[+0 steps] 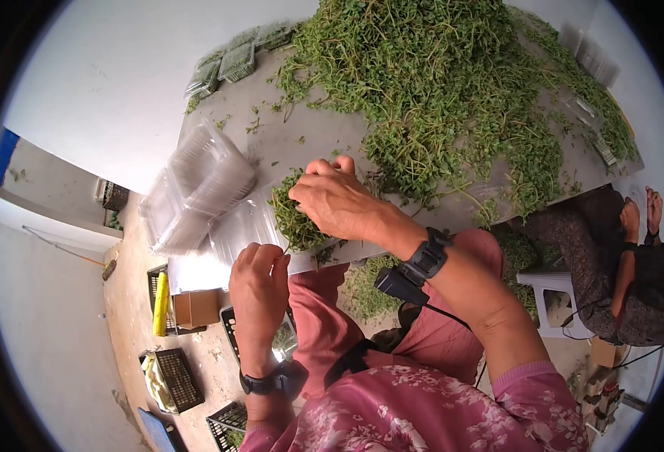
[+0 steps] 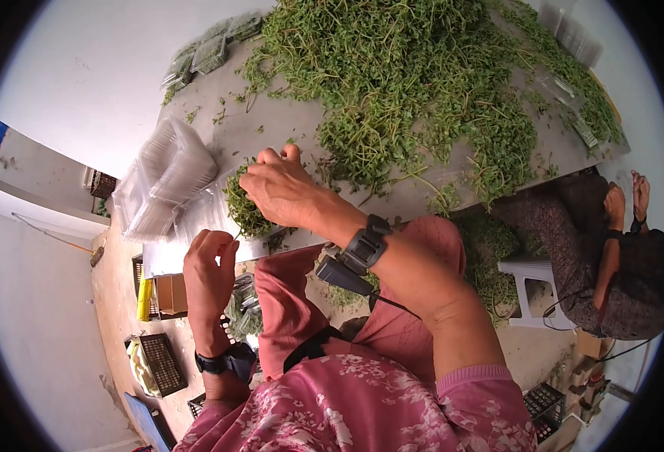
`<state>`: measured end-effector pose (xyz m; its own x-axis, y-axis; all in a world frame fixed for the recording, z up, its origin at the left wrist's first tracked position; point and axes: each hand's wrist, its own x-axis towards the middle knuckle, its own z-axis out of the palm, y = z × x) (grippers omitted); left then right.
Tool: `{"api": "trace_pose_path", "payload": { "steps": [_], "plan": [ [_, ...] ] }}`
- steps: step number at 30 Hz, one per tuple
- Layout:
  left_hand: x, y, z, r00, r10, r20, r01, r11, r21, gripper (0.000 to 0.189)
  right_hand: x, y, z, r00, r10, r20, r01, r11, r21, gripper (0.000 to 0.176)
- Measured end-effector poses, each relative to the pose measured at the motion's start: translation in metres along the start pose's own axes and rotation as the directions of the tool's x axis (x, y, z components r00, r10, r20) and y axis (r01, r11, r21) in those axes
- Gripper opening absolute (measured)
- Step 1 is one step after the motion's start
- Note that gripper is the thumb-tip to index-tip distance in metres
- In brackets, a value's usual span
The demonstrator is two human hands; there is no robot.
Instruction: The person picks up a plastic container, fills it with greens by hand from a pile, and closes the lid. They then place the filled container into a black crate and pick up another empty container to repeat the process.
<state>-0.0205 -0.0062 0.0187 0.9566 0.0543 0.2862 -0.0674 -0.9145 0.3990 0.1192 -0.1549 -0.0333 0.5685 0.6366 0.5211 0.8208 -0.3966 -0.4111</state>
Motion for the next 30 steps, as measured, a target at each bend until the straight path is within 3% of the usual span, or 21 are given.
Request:
{"api": "trace_pose_path", "payload": {
  "steps": [12, 17, 21, 24, 28, 30],
  "plan": [
    [0.003, 0.023, -0.034, 0.983, 0.086, -0.162, -0.069, 0.992, 0.106, 0.008, 0.0, 0.0, -0.001, 1.0, 0.003, 0.017, -0.003, 1.0, -0.001, 0.011],
    [0.011, 0.039, -0.043, 0.932, 0.044, -0.359, -0.036, 0.999, 0.028, 0.004, 0.001, -0.003, -0.005, 0.998, 0.029, 0.053, -0.029, 1.0, 0.01, 0.013],
    [0.025, 0.028, -0.008, 0.858, 0.087, -0.506, -0.065, 0.996, 0.06, 0.004, 0.0, -0.004, -0.004, 1.0, 0.028, 0.002, -0.028, 0.999, 0.039, 0.011],
    [0.028, 0.013, 0.018, 0.898, 0.153, -0.413, -0.109, 0.986, 0.129, 0.006, -0.001, -0.002, -0.003, 0.999, 0.04, -0.029, -0.037, 0.994, 0.102, 0.011],
    [0.018, 0.009, 0.021, 0.966, 0.098, -0.239, -0.077, 0.992, 0.096, 0.005, 0.001, 0.0, -0.01, 0.997, 0.071, -0.006, -0.069, 0.987, 0.146, 0.014],
    [0.016, 0.01, 0.013, 0.954, 0.104, -0.281, -0.087, 0.994, 0.073, 0.004, 0.003, 0.0, -0.014, 0.997, 0.077, -0.016, -0.074, 0.985, 0.157, 0.017]
  ]
}}
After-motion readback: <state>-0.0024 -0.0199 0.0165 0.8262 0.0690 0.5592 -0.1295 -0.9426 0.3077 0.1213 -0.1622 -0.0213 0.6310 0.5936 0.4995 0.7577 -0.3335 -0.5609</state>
